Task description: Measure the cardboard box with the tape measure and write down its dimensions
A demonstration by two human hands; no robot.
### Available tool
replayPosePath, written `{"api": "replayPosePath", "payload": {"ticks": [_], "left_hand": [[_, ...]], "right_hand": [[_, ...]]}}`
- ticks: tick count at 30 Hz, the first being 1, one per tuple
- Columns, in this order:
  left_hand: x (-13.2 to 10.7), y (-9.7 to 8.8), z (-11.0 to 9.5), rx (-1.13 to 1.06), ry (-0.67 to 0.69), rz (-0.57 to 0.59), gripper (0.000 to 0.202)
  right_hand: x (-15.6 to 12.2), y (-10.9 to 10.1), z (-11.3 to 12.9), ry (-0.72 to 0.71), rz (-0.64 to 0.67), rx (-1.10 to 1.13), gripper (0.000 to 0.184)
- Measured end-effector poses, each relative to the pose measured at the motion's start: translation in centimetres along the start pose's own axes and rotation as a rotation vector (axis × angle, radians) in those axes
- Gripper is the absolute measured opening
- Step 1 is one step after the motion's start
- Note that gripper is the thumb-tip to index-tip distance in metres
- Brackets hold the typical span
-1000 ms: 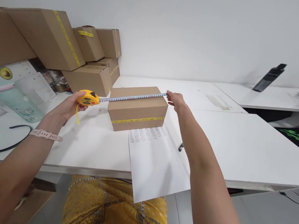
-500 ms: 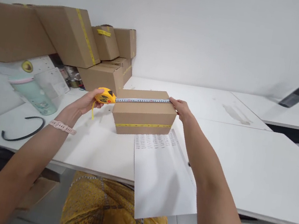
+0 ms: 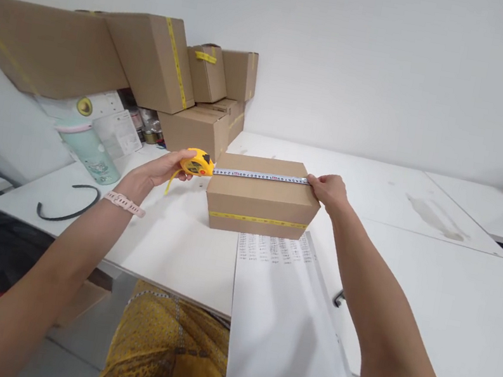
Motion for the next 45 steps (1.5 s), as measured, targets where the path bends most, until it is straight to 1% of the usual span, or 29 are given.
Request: {"api": "replayPosePath", "payload": {"ticks": [6,9,11,13,14,16,17,18,19,20,22,23,24,25,27,29,32,35,38,42,45], "left_hand": [[0.0,-0.2,0.0,-0.002,-0.010,-0.008,0.052],[-0.1,0.1,-0.2,-0.008,-0.012,-0.042,0.052],[-0.3,0.3,-0.7,-0.016,-0.002,-0.071,0.050],[-1.2,0.5,-1.5,-0.031,0.034,-0.098,0.047],[-2.0,0.7,-2.0,-0.040,0.063,-0.106,0.046],[-4.5,1.5,-2.6,-0.065,0.107,-0.081,0.044],[-6.1,2.2,-2.6,-0.084,0.107,-0.043,0.045],[-7.9,3.3,-2.3,-0.113,0.071,0.038,0.048],[-9.9,4.7,-1.7,-0.165,-0.003,0.140,0.053],[-11.9,6.3,-1.0,-0.217,-0.084,0.263,0.060],[-15.4,10.2,0.8,-0.329,-0.239,0.462,0.068],[-16.8,12.1,1.5,-0.387,-0.290,0.511,0.066],[-17.7,14.0,2.1,-0.438,-0.317,0.495,0.061],[-18.1,15.6,2.4,-0.493,-0.318,0.455,0.058],[-18.0,18.2,2.0,-0.600,-0.291,0.353,0.053],[-16.8,19.6,0.7,-0.670,-0.265,0.266,0.053],[-14.7,20.7,-1.5,-0.696,-0.263,0.179,0.056],[-13.4,21.5,-2.6,-0.686,-0.267,0.129,0.055],[-13.3,22.3,-2.6,-0.665,-0.289,0.112,0.053],[-14.0,22.7,-2.1,-0.654,-0.324,0.099,0.057],[-14.3,22.7,-1.9,-0.639,-0.326,0.096,0.058]], "right_hand": [[0.4,0.3,-0.5,-0.015,0.009,-0.006,0.033],[0.4,0.5,-0.5,-0.018,0.013,-0.019,0.032],[0.3,0.2,-0.1,-0.010,0.021,-0.028,0.032],[0.5,-0.4,0.6,-0.003,0.030,-0.012,0.031],[0.7,-0.8,1.0,-0.006,0.026,0.023,0.030],[1.1,-1.7,2.1,-0.039,-0.009,0.152,0.029],[1.2,-2.0,2.6,-0.075,-0.034,0.230,0.028],[1.3,-2.2,3.2,-0.124,-0.053,0.295,0.028],[1.2,-2.2,3.7,-0.185,-0.055,0.336,0.027],[1.0,-2.0,4.2,-0.253,-0.033,0.346,0.026],[0.3,-1.0,5.1,-0.389,0.076,0.283,0.026],[0.0,-0.4,5.5,-0.441,0.149,0.231,0.027],[-0.3,0.3,5.9,-0.472,0.219,0.177,0.028],[-0.4,1.0,6.2,-0.484,0.278,0.126,0.029],[-0.1,2.3,7.0,-0.462,0.336,0.030,0.030],[0.7,3.5,7.7,-0.402,0.328,-0.041,0.031],[1.9,5.4,8.7,-0.345,0.292,-0.069,0.032],[2.2,6.7,8.8,-0.337,0.277,-0.062,0.031],[1.7,6.9,8.1,-0.307,0.299,-0.054,0.031],[0.7,5.8,7.5,-0.237,0.379,-0.034,0.034],[0.1,5.1,7.9,-0.259,0.355,-0.032,0.033]]}}
Point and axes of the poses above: each hand's wrist, its own x-axis towards the middle knuckle, its own y-axis out of the palm, z = x × y, the point moved 1 cm from there along x, towards the middle knuckle, and after that the axes turned 12 degrees about -z, right-handed, at the moved point
